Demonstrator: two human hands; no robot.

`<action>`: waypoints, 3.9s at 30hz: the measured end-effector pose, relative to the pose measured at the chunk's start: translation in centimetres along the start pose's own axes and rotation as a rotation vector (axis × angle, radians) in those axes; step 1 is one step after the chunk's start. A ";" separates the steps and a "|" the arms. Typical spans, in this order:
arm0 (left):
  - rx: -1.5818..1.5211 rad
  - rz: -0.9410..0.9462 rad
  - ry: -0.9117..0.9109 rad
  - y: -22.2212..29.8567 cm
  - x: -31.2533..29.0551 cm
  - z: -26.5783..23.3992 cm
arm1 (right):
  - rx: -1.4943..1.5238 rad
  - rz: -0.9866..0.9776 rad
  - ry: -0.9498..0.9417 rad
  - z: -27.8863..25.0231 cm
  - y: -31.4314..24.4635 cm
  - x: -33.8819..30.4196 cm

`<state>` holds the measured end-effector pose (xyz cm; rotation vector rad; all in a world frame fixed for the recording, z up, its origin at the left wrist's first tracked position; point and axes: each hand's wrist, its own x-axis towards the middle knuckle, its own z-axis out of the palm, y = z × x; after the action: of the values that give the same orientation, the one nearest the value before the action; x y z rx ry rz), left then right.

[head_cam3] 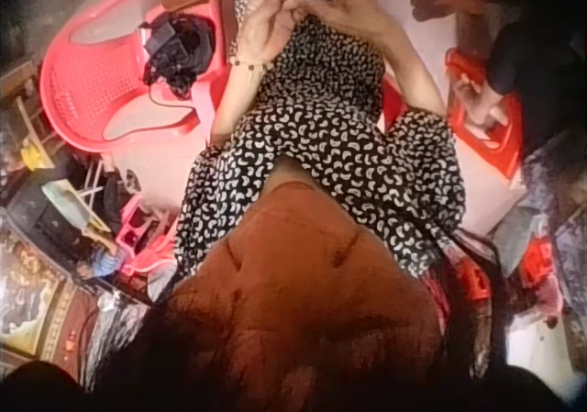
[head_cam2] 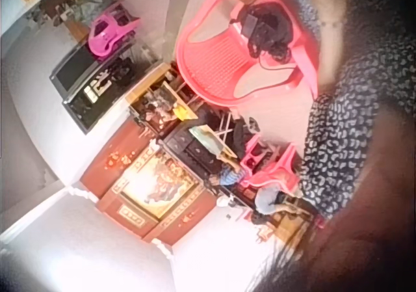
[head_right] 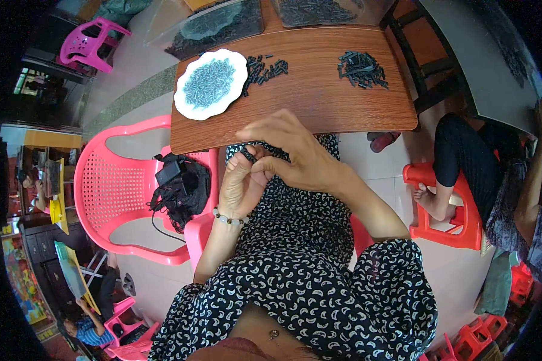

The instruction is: The person sorts small black components and blue beads by hand, organizing them into separate piles on a wooden table.

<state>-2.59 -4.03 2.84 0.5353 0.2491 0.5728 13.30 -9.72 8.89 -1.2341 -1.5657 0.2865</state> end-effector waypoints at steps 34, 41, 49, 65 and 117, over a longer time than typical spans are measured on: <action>-0.109 0.031 0.094 -0.1 0.0 0.6 | 0.140 0.136 0.018 -0.3 0.8 -0.3; -0.100 0.041 0.108 -0.2 0.0 0.3 | 0.043 0.074 -0.012 -0.6 0.8 0.1; -0.088 0.033 0.115 -0.4 0.7 0.4 | 0.013 0.053 -0.025 -0.2 1.8 -0.2; -0.104 -0.015 0.274 1.3 2.8 -2.6 | -0.346 0.053 0.184 -4.1 4.5 6.1; -0.032 0.113 0.320 1.8 3.2 -0.6 | -0.172 -0.069 -0.116 2.1 4.6 5.1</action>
<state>-1.03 -0.71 3.04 0.4265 0.5141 0.7711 14.66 -2.73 7.73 -1.3122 -1.7589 0.1846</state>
